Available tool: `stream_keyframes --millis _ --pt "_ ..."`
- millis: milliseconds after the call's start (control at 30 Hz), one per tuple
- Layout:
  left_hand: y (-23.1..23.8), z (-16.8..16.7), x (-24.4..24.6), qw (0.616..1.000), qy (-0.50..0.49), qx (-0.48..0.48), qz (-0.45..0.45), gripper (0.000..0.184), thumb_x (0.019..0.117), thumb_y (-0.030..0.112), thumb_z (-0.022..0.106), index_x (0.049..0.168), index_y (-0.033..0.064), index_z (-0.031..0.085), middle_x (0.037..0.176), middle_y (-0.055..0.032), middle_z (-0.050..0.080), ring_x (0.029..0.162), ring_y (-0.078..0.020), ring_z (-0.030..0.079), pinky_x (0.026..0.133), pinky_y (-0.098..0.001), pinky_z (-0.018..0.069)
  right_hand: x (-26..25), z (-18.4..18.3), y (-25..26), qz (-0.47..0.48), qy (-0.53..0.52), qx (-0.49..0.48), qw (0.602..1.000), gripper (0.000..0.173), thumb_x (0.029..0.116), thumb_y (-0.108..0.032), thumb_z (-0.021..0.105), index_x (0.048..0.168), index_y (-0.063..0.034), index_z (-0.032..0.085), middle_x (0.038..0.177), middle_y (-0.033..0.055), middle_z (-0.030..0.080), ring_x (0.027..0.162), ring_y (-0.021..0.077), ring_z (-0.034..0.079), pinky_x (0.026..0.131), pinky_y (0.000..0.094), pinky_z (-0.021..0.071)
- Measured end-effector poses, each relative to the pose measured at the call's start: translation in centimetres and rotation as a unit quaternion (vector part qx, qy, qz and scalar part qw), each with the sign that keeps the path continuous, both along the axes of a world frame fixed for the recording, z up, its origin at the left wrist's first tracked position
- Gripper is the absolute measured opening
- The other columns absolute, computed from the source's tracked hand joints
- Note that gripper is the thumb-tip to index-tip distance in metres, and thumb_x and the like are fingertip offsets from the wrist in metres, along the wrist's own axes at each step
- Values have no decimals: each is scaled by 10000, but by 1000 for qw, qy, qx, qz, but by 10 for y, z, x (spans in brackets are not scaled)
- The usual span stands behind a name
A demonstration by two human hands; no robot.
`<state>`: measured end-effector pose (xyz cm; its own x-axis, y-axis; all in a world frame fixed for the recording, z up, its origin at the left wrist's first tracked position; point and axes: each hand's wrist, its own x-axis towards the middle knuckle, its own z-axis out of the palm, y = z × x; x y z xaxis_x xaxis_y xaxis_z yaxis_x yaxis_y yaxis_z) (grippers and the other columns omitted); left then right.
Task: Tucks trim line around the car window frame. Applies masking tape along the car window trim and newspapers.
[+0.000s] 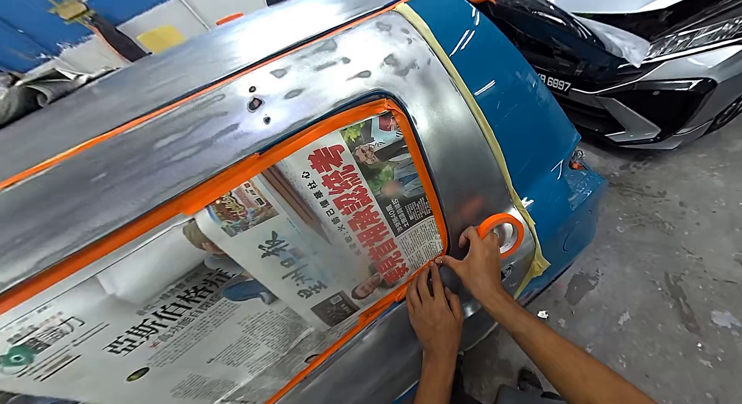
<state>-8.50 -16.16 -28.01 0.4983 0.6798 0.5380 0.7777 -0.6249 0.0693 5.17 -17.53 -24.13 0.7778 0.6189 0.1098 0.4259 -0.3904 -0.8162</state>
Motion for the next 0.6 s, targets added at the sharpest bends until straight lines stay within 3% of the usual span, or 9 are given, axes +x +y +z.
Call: stream_keyframes --millis 167,300,400,500,600 --pt "-3 -7 3 1000 12 9 -5 581 914 403 510 1407 123 637 1355 -182 641 1259 -413 586 1096 -542 426 3 -2 5 -11 -5 8 1000 525 684 -563 905 921 -145 695 931 136 613 988 368 592 835 530 502" --pt "-4 -9 12 999 24 30 15 571 888 396 553 1370 114 668 1315 -197 658 1222 -418 604 1092 -540 427 -4 -8 6 -4 28 44 999 460 721 -520 899 905 -154 690 1002 128 609 1032 351 580 868 539 502" --pt "0 -1 1 1000 28 7 3 561 912 422 510 1383 158 663 1324 -140 663 1214 -367 607 1022 -493 478 -2 -13 7 -16 -11 43 999 527 694 -610 876 868 -152 682 946 119 604 976 343 594 820 526 506" --pt "13 11 -38 999 22 -12 -33 492 943 360 483 1339 157 692 1270 -101 685 1092 -308 656 879 -460 547 -3 -15 8 -16 -38 29 999 522 720 -618 854 846 -143 679 928 134 608 957 360 604 821 546 502" --pt "15 29 -70 997 13 -67 -26 447 947 320 498 1312 169 708 1249 -95 682 1100 -315 646 900 -474 546 -1 -19 8 -12 -64 43 997 501 754 -615 832 845 -145 683 899 117 632 947 357 615 837 549 506"
